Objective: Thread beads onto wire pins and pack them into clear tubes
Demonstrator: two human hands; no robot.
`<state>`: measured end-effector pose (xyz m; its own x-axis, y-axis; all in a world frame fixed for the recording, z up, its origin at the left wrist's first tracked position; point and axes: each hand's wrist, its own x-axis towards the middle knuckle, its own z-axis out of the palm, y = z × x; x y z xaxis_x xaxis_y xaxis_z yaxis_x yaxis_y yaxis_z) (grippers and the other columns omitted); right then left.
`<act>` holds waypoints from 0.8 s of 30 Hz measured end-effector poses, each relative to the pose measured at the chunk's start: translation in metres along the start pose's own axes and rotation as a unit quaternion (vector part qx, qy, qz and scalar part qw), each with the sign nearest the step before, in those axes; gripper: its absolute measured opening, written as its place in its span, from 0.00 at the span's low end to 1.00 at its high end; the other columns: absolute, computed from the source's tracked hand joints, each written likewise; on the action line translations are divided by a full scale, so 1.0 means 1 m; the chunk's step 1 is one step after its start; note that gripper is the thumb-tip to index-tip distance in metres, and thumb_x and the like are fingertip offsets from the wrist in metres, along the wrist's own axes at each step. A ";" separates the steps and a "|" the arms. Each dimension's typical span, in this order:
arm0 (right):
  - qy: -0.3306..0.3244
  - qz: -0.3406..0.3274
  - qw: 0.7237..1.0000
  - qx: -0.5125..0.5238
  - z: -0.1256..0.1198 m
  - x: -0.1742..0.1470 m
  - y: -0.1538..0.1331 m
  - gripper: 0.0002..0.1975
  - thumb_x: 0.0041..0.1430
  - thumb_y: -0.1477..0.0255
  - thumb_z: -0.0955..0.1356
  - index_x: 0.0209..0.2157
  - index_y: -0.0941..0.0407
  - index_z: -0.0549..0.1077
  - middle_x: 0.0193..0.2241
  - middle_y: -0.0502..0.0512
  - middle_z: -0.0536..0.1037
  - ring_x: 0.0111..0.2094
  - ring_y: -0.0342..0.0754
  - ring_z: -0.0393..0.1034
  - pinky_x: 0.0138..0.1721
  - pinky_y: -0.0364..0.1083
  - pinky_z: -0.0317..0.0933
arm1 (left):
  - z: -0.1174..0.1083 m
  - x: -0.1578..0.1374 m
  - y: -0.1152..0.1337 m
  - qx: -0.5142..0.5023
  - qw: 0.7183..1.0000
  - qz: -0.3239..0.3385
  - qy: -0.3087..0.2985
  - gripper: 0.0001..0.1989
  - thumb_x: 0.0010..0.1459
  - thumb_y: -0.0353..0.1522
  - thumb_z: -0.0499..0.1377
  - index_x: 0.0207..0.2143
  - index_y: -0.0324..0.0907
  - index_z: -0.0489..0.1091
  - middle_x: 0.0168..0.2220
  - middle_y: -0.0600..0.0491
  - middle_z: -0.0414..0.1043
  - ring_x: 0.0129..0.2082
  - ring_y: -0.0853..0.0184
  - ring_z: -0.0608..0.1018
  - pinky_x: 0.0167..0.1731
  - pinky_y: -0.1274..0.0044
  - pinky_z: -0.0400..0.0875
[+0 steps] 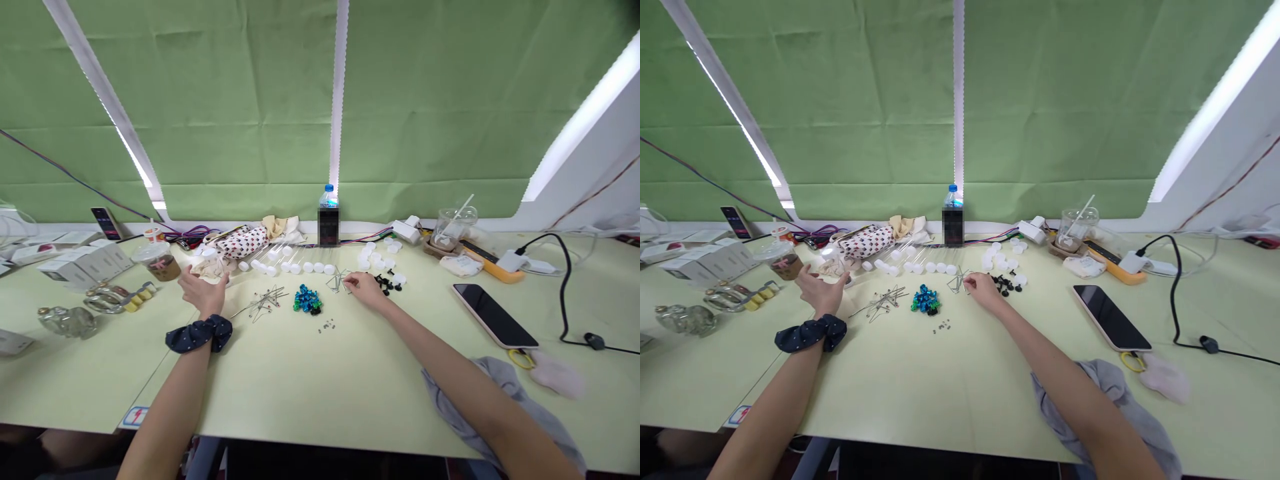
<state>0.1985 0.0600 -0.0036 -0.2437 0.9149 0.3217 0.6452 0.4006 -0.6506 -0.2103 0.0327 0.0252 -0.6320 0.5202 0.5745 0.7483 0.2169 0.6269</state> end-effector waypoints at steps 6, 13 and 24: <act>0.005 0.001 1.000 -0.022 0.004 0.001 0.004 0.07 0.53 0.75 0.64 0.30 0.57 0.76 0.29 0.54 0.77 0.29 0.45 0.70 0.33 0.43 0.62 | 0.003 -0.032 0.042 -0.032 0.975 0.218 -0.017 0.18 0.53 0.38 0.57 0.44 0.39 0.65 0.44 0.43 0.65 0.48 0.53 0.65 0.47 0.64 0.53; -0.004 -0.009 0.998 -0.055 0.007 0.000 0.006 0.07 0.55 0.75 0.64 0.30 0.57 0.75 0.30 0.54 0.75 0.29 0.44 0.68 0.34 0.42 0.61 | 0.017 -0.058 0.052 -0.035 0.890 0.370 -0.264 0.08 0.53 0.39 0.58 0.33 0.46 0.73 0.37 0.50 0.73 0.42 0.58 0.69 0.43 0.66 0.52; -0.005 -0.022 0.996 -0.082 0.006 -0.006 -0.005 0.07 0.57 0.73 0.64 0.33 0.57 0.74 0.33 0.54 0.73 0.31 0.44 0.67 0.34 0.42 0.58 | 0.007 -0.059 0.058 -0.045 0.853 0.400 -0.331 0.10 0.54 0.41 0.57 0.32 0.47 0.75 0.34 0.50 0.75 0.39 0.59 0.71 0.41 0.68 0.54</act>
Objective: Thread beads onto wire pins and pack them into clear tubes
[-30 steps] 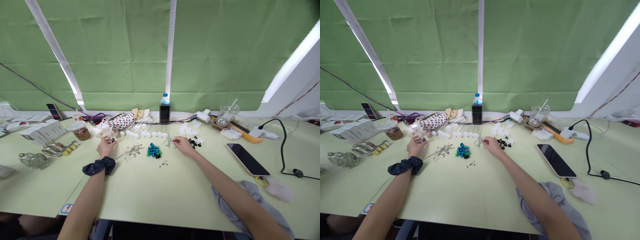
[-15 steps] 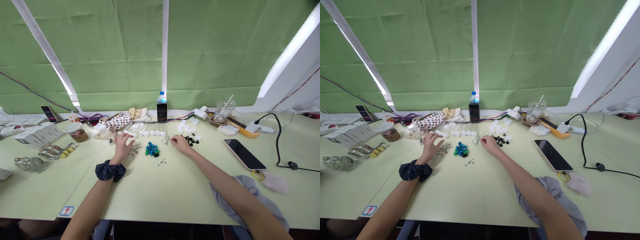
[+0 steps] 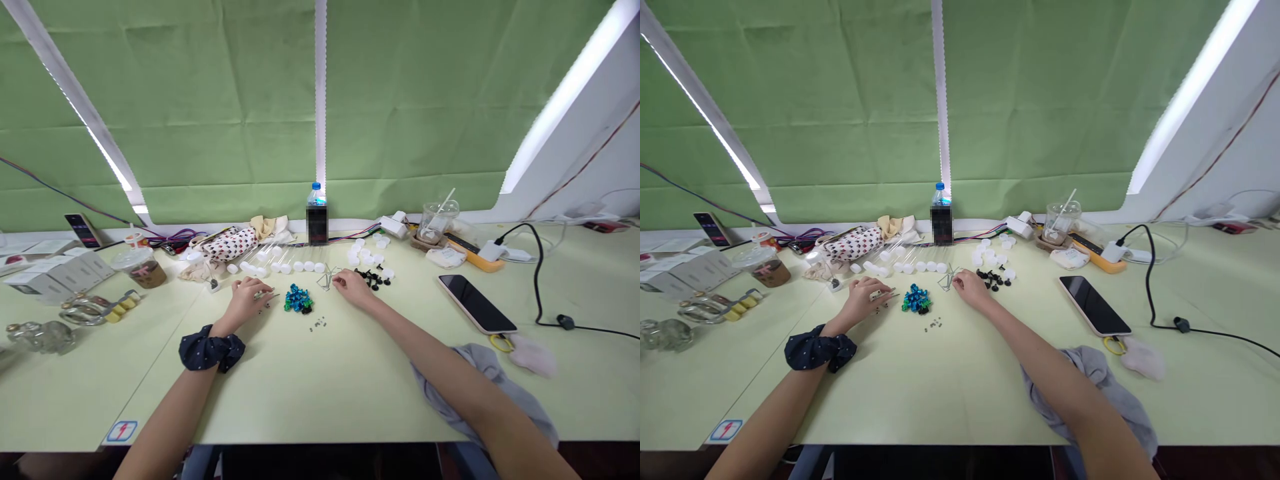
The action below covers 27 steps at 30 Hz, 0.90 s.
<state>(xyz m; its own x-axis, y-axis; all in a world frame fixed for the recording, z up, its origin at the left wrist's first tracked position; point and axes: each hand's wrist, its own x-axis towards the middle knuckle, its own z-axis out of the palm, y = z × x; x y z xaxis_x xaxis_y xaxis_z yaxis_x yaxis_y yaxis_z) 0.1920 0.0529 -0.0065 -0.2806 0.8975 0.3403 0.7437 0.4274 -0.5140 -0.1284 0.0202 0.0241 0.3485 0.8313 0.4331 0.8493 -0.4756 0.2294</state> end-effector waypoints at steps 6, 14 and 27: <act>0.031 -0.026 0.997 -0.067 0.004 -0.010 -0.021 0.09 0.58 0.69 0.64 0.37 0.55 0.73 0.38 0.54 0.70 0.38 0.46 0.66 0.34 0.43 0.57 | -0.003 -0.001 0.020 -0.056 0.993 0.078 -0.074 0.12 0.55 0.42 0.55 0.35 0.46 0.74 0.36 0.51 0.74 0.39 0.62 0.71 0.43 0.69 0.54; 0.034 -0.033 0.996 -0.072 0.007 -0.011 -0.019 0.07 0.58 0.69 0.64 0.35 0.55 0.73 0.38 0.54 0.69 0.39 0.46 0.65 0.35 0.43 0.58 | -0.020 0.001 0.017 -0.121 0.990 0.042 -0.050 0.13 0.56 0.41 0.54 0.36 0.43 0.72 0.37 0.49 0.73 0.39 0.62 0.71 0.44 0.71 0.61; 0.017 -0.016 0.999 -0.035 0.008 -0.009 -0.013 0.07 0.57 0.71 0.64 0.32 0.56 0.73 0.36 0.54 0.69 0.34 0.43 0.66 0.34 0.43 0.57 | -0.019 -0.005 -0.043 -0.118 0.981 -0.091 -0.126 0.15 0.47 0.44 0.58 0.30 0.43 0.73 0.29 0.52 0.73 0.30 0.64 0.73 0.32 0.75 0.66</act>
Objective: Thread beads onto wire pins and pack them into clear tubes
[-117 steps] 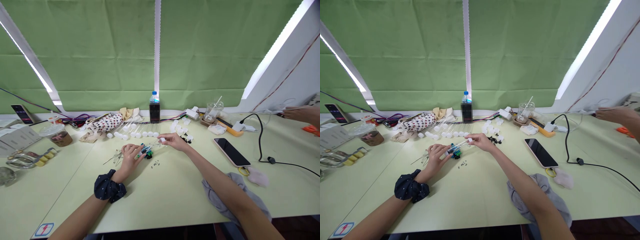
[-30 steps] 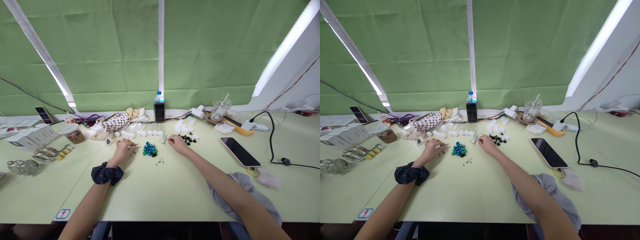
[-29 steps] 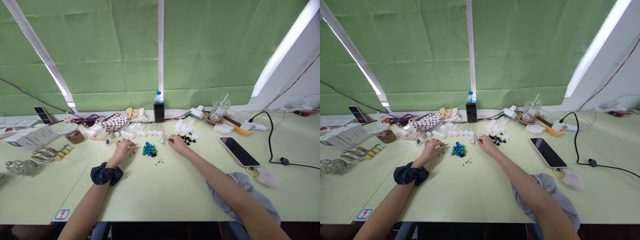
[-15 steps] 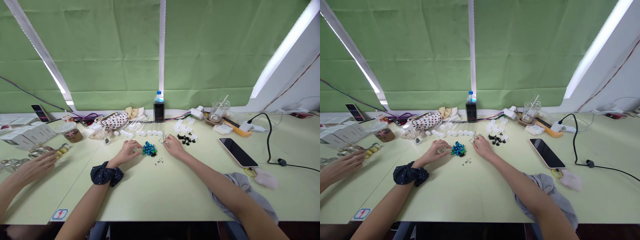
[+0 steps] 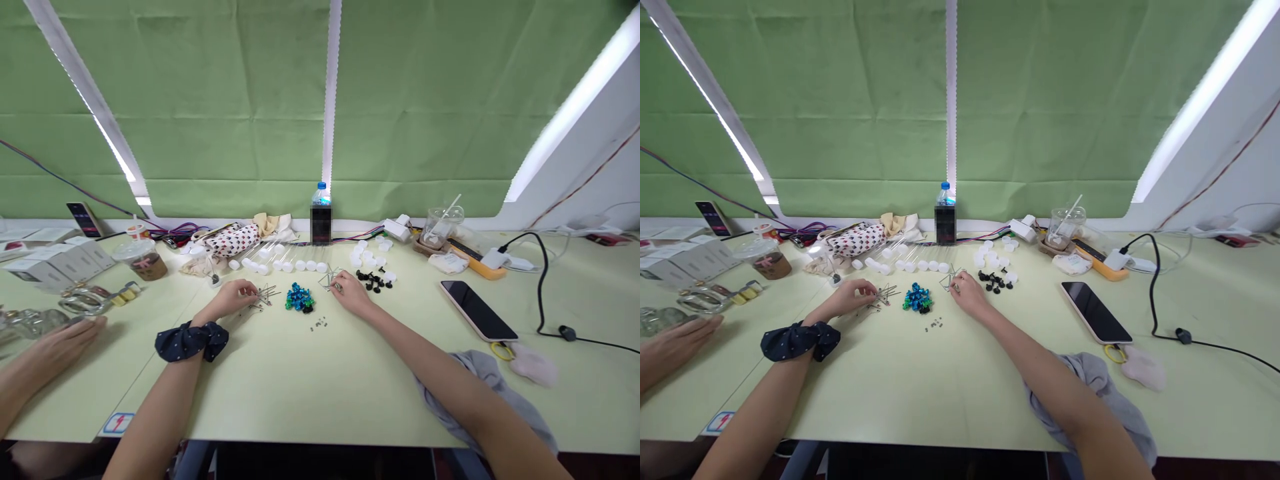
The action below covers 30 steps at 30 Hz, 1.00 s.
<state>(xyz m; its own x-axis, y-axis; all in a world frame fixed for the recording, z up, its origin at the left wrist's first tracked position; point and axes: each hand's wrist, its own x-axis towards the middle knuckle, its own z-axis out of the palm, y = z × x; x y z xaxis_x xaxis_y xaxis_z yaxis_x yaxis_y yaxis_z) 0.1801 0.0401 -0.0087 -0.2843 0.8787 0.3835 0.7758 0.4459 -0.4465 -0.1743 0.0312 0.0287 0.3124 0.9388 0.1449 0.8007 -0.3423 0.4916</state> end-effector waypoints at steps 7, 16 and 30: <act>-0.003 -0.009 1.000 0.014 0.000 0.000 0.002 0.06 0.57 0.71 0.64 0.32 0.56 0.73 0.35 0.54 0.69 0.32 0.43 0.65 0.34 0.42 0.58 | -0.003 -0.001 0.011 -0.037 0.999 0.021 0.013 0.14 0.51 0.43 0.56 0.30 0.42 0.73 0.28 0.52 0.74 0.29 0.66 0.73 0.30 0.77 0.64; -0.003 -0.014 1.000 0.012 0.000 0.001 0.004 0.06 0.57 0.72 0.64 0.32 0.56 0.73 0.35 0.54 0.69 0.34 0.44 0.65 0.34 0.42 0.58 | -0.003 0.003 0.018 -0.123 0.989 0.007 0.083 0.17 0.52 0.45 0.56 0.33 0.41 0.72 0.31 0.51 0.75 0.30 0.66 0.74 0.29 0.77 0.65; -0.017 -0.015 1.000 0.015 -0.003 0.002 0.001 0.07 0.57 0.72 0.64 0.32 0.57 0.74 0.35 0.55 0.70 0.36 0.45 0.65 0.37 0.44 0.59 | 0.001 0.003 0.010 -0.167 0.981 -0.024 0.092 0.16 0.48 0.44 0.60 0.29 0.39 0.71 0.28 0.51 0.74 0.26 0.68 0.72 0.26 0.78 0.66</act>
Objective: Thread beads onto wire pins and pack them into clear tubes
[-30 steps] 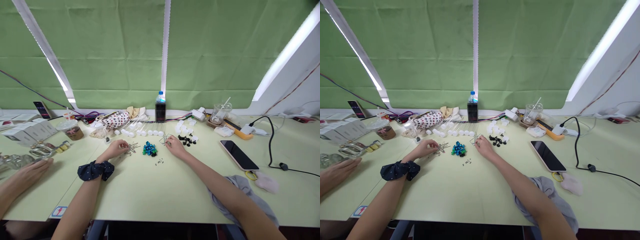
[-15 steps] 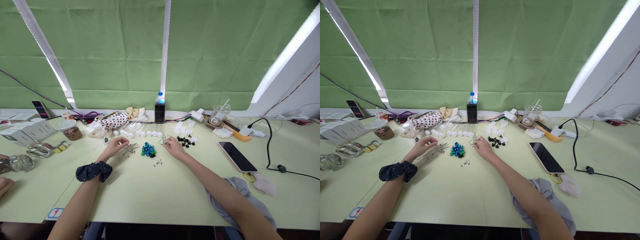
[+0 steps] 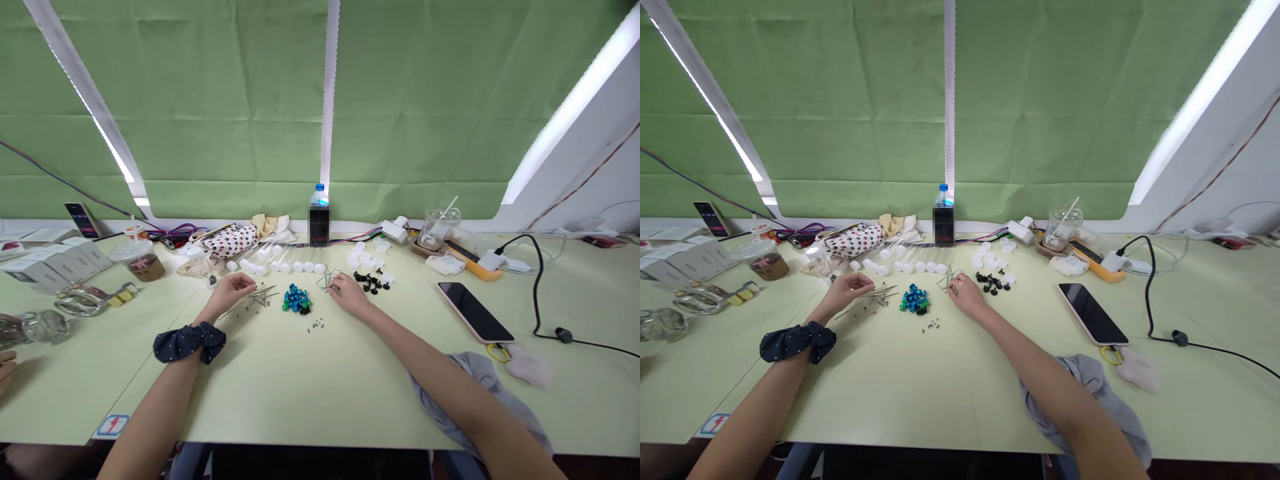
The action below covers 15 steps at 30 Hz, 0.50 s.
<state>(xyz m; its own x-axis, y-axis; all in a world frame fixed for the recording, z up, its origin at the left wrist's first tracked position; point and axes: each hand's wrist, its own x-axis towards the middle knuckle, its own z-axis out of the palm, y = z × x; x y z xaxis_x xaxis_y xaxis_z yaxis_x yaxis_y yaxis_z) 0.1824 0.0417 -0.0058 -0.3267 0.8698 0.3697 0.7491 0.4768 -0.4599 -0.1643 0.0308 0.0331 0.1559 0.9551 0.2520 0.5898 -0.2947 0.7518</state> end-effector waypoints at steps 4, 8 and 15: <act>0.000 -0.003 1.000 0.001 0.001 0.000 0.001 0.07 0.57 0.73 0.64 0.32 0.57 0.74 0.34 0.55 0.70 0.37 0.45 0.65 0.38 0.44 0.58 | -0.001 0.000 0.002 0.059 0.998 0.018 0.020 0.16 0.49 0.44 0.59 0.29 0.40 0.71 0.27 0.52 0.74 0.23 0.70 0.69 0.23 0.79 0.63; 0.002 -0.006 1.000 -0.001 0.002 0.001 0.002 0.06 0.57 0.73 0.65 0.32 0.57 0.74 0.34 0.55 0.70 0.37 0.45 0.65 0.38 0.44 0.58 | -0.003 -0.001 0.005 0.124 0.990 0.048 0.044 0.13 0.50 0.42 0.57 0.28 0.41 0.72 0.27 0.52 0.74 0.24 0.69 0.68 0.25 0.78 0.62; 0.002 -0.009 1.000 -0.002 0.003 0.001 0.005 0.06 0.57 0.73 0.65 0.32 0.57 0.74 0.34 0.55 0.70 0.37 0.45 0.65 0.39 0.44 0.59 | -0.004 -0.005 0.016 0.242 0.963 0.096 0.076 0.08 0.51 0.37 0.56 0.28 0.43 0.70 0.25 0.54 0.71 0.27 0.66 0.69 0.28 0.76 0.61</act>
<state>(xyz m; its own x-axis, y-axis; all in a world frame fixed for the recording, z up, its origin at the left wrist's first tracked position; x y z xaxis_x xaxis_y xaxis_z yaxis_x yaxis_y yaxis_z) 0.1837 0.0453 -0.0100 -0.3380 0.8609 0.3803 0.7457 0.4915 -0.4498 -0.1589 0.0216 0.0463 0.2024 0.8580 0.4720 0.8675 -0.3808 0.3201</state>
